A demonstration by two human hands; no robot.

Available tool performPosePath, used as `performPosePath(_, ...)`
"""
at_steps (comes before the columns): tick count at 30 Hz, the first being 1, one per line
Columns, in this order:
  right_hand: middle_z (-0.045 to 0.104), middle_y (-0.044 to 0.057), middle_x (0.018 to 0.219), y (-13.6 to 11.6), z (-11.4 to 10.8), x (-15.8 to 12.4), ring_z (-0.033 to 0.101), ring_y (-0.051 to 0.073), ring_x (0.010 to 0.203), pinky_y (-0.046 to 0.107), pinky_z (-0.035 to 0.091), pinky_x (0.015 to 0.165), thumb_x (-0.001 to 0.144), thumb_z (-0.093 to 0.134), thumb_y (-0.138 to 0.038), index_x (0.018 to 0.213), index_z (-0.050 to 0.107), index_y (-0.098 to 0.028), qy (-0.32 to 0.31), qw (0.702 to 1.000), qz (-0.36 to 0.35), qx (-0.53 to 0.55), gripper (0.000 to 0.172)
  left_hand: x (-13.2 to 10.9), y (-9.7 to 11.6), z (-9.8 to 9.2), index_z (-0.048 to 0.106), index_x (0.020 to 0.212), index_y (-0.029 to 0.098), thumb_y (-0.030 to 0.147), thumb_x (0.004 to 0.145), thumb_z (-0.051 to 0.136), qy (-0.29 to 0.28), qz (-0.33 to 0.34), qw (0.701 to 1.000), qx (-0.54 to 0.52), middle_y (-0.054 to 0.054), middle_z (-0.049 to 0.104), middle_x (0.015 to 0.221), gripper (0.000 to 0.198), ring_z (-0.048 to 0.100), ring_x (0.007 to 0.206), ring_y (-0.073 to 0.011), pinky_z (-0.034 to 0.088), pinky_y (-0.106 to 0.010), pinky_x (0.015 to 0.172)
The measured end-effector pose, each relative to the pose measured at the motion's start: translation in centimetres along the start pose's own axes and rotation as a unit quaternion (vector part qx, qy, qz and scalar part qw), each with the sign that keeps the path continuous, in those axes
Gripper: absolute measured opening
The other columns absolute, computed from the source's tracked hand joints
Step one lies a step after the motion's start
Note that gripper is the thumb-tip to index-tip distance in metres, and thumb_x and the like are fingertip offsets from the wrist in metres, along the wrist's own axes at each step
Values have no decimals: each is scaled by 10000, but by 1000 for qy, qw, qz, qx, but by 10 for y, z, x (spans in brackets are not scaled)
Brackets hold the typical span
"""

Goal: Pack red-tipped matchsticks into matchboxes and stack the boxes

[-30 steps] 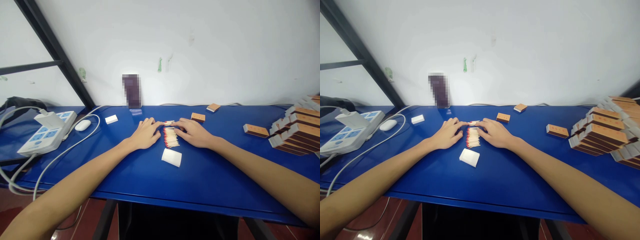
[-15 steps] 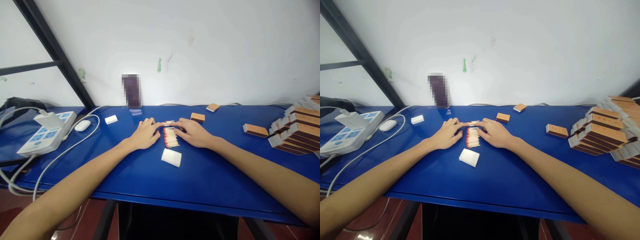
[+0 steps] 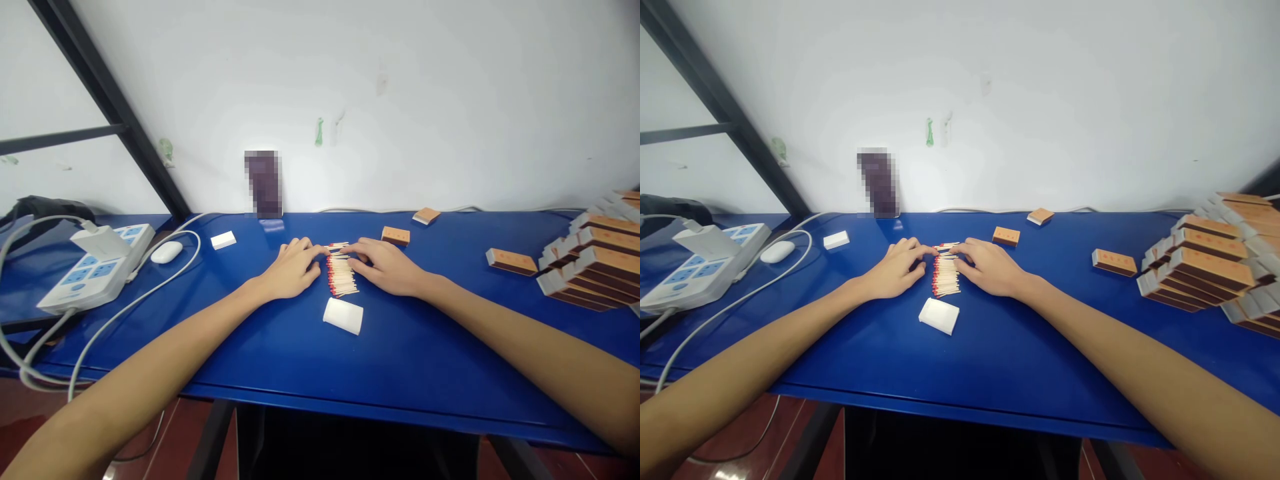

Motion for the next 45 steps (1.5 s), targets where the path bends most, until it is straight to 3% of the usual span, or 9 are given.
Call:
performPosePath(5, 631, 63, 871, -2, -2, -1, 552, 187, 726, 323, 389, 675, 981, 427, -349, 1209, 652, -180, 12, 1000, -12, 14, 362, 0, -1, -1, 450, 1405, 217, 264, 946, 374, 1, -18, 1000, 8, -84, 531, 1060, 468, 459, 1003, -260, 375, -432, 875)
performPosePath(8, 629, 65, 876, -1, -2, -1, 554, 189, 730, 323, 387, 670, 982, 420, -342, 1246, 639, -176, 16, 1000, -7, 1, 380, 0, -1, 0, 459, 1413, 211, 276, 955, 359, -4, -24, 1000, 17, -92, 523, 1068, 474, 458, 1006, -265, 374, -437, 869)
performPosePath(13, 630, 76, 891, 0, -1, 0, 556, 194, 746, 326, 394, 672, 981, 423, -365, 1144, 677, -173, 10, 1000, 1, -9, 358, 0, -2, 1, 482, 1409, 213, 284, 967, 339, -5, -18, 1000, 20, -97, 516, 1072, 470, 461, 996, -268, 375, -443, 864)
performPosePath(19, 590, 53, 838, -1, -2, -1, 540, 194, 724, 332, 400, 674, 990, 400, -366, 1325, 601, -207, 13, 1000, -2, -1, 422, 0, -2, 1, 482, 1410, 214, 292, 967, 334, -1, -13, 1000, 21, -97, 516, 1069, 474, 462, 993, -266, 377, -448, 876)
performPosePath(26, 611, 79, 932, 2, 2, 0, 563, 209, 772, 341, 406, 692, 1000, 372, -415, 1403, 547, -228, -6, 1000, 8, -23, 477, 0, -2, 1, 482, 1406, 197, 298, 965, 337, -6, -19, 999, 25, -102, 518, 1064, 476, 466, 998, -271, 379, -458, 881)
performPosePath(45, 574, 70, 888, 1, 1, 0, 550, 209, 762, 351, 414, 697, 997, 380, -389, 1343, 603, -223, 2, 1000, 5, -13, 444, 0, -1, 1, 501, 1345, 215, 280, 962, 347, -1, -5, 1000, 26, -93, 518, 1064, 418, 469, 994, -264, 381, -457, 882)
Point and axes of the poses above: each hand's wrist, its own x-axis towards the middle knuckle, its own z-axis out of the palm, y = z × x, the point moved 8 cm from there along x, towards the middle knuckle
